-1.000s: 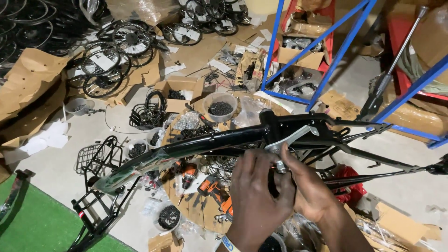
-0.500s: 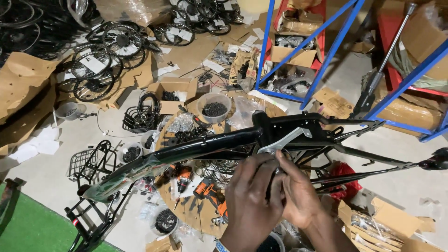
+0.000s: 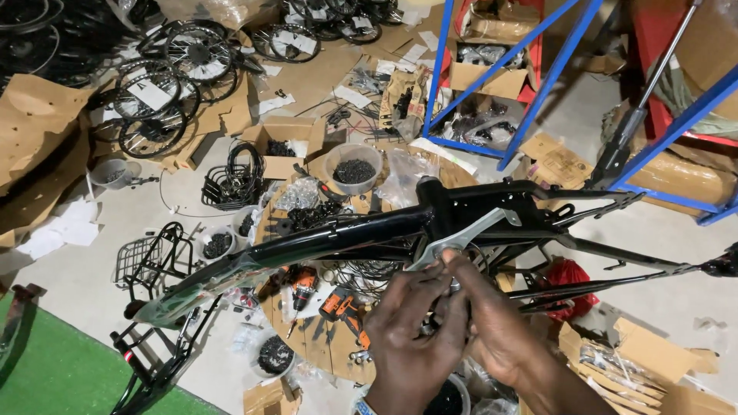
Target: Installing a rear fender onto a bicycle frame using an impact driver and a wrench.
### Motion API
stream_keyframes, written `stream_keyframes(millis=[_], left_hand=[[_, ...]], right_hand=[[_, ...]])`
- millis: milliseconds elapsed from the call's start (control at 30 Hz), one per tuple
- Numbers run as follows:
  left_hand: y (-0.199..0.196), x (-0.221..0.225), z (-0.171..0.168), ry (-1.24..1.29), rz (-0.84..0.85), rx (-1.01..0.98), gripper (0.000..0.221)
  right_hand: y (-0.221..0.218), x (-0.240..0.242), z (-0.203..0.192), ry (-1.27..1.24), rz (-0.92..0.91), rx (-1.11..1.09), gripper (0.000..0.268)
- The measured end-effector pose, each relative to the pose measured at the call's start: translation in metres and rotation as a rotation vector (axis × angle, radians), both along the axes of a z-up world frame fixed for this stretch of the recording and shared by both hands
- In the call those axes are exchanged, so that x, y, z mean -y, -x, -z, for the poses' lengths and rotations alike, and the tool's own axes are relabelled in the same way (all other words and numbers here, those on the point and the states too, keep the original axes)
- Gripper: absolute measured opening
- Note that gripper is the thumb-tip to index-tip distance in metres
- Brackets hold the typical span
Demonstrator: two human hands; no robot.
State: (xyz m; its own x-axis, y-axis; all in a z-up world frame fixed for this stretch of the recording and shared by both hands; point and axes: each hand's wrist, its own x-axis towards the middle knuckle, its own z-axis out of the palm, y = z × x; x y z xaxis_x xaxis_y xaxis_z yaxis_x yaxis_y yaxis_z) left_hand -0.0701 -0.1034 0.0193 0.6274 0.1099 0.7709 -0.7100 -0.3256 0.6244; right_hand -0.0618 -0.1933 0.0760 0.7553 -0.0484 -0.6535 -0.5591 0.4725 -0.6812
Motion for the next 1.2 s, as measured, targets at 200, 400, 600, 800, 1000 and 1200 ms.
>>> stream_keyframes(millis=[200, 400, 600, 800, 1000, 1200], left_hand=[[0.004, 0.011, 0.012, 0.224, -0.033, -0.106, 0.017], [0.002, -0.012, -0.015, 0.05, 0.035, -0.186, 0.017], [-0.002, -0.025, -0.01, -0.156, 0.038, -0.444, 0.038], [0.008, -0.016, -0.008, 0.243, 0.104, -0.703, 0.019], [-0.002, -0.02, -0.015, 0.378, 0.198, -1.073, 0.019], [-0.017, -0.026, -0.006, 0.561, 0.547, -1.256, 0.038]], right_hand=[[-0.002, 0.003, -0.006, 0.229, -0.164, 0.102, 0.057], [-0.003, 0.04, 0.029, 0.095, -0.318, 0.108, 0.058], [-0.007, 0.041, 0.068, -0.239, -0.32, 0.205, 0.064], [0.003, 0.025, 0.049, -0.102, -0.113, 0.228, 0.052], [0.006, 0.02, 0.041, -0.247, -0.082, 0.316, 0.047], [0.009, 0.013, 0.041, -0.117, 0.007, 0.282, 0.032]])
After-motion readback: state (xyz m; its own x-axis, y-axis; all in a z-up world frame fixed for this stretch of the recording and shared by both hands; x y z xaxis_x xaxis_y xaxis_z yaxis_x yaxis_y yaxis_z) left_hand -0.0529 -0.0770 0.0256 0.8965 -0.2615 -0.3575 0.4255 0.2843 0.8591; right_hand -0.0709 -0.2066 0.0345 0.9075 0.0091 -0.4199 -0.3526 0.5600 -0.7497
